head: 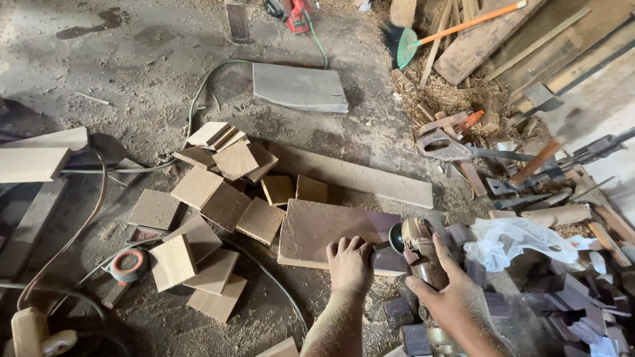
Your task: Sanding a wooden block using a power orbital sander
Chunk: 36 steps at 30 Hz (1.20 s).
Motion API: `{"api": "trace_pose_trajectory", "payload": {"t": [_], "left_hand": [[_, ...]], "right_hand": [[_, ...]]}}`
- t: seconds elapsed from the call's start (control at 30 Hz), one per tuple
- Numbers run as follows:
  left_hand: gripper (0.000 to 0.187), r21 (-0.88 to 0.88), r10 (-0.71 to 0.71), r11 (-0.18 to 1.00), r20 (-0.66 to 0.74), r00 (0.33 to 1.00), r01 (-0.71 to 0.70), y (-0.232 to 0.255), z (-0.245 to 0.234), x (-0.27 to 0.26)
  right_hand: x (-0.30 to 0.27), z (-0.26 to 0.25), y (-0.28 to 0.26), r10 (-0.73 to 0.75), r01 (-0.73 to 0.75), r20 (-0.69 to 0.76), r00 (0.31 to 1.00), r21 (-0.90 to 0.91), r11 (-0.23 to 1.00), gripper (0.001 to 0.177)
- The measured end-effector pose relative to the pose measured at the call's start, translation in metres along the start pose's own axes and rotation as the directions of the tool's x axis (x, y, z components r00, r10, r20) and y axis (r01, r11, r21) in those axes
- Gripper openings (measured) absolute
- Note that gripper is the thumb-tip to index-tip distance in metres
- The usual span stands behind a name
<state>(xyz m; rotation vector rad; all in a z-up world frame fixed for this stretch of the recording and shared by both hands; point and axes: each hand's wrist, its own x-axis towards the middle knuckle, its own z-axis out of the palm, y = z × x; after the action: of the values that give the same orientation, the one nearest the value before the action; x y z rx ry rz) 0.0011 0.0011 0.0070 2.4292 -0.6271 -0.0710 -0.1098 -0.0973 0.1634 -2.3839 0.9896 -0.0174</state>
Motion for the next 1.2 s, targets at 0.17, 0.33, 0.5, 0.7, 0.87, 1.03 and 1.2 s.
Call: {"api": "trace_pose_trajectory", "payload": {"t": [0.17,0.33,0.5,0.7,0.87,1.03,1.2], "left_hand": [[0.036,0.015,0.018,1.000,-0.035,0.999,-0.017,0.000,0.006,0.000],[0.030,-0.003,0.036,0.999,-0.109,0.993,-0.036,-0.002,0.010,0.000],[0.029,-0.009,0.037,0.999,-0.118,0.992,-0.039,-0.001,0.008,0.001],[0.028,-0.012,0.051,0.999,-0.062,0.997,-0.051,0.002,-0.001,0.001],[0.029,-0.025,0.030,0.999,-0.056,0.998,-0.031,0.003,-0.003,0.003],[0.031,-0.023,0.050,0.999,0.062,0.997,-0.049,0.007,-0.022,-0.001],[0.045,-0.035,0.045,0.998,-0.113,0.993,-0.049,-0.005,0.018,0.003]], "right_hand": [[-0.001,0.008,0.003,-0.071,0.073,-0.019,0.997,0.109,0.991,0.103],[-0.001,0.029,0.013,-0.313,0.335,-0.140,0.939,0.182,0.924,0.100],[-0.005,0.020,0.002,-0.226,0.230,-0.076,0.971,0.054,0.972,0.100],[0.005,0.005,0.006,-0.096,0.096,-0.001,0.995,0.018,0.995,0.108],[0.013,-0.007,0.009,0.075,-0.076,-0.011,0.997,-0.078,0.994,0.112],[0.013,-0.001,0.036,-0.030,0.046,-0.125,0.992,0.127,0.991,0.107],[0.007,-0.001,0.027,0.015,-0.007,-0.093,0.996,0.094,0.996,0.105]]}}
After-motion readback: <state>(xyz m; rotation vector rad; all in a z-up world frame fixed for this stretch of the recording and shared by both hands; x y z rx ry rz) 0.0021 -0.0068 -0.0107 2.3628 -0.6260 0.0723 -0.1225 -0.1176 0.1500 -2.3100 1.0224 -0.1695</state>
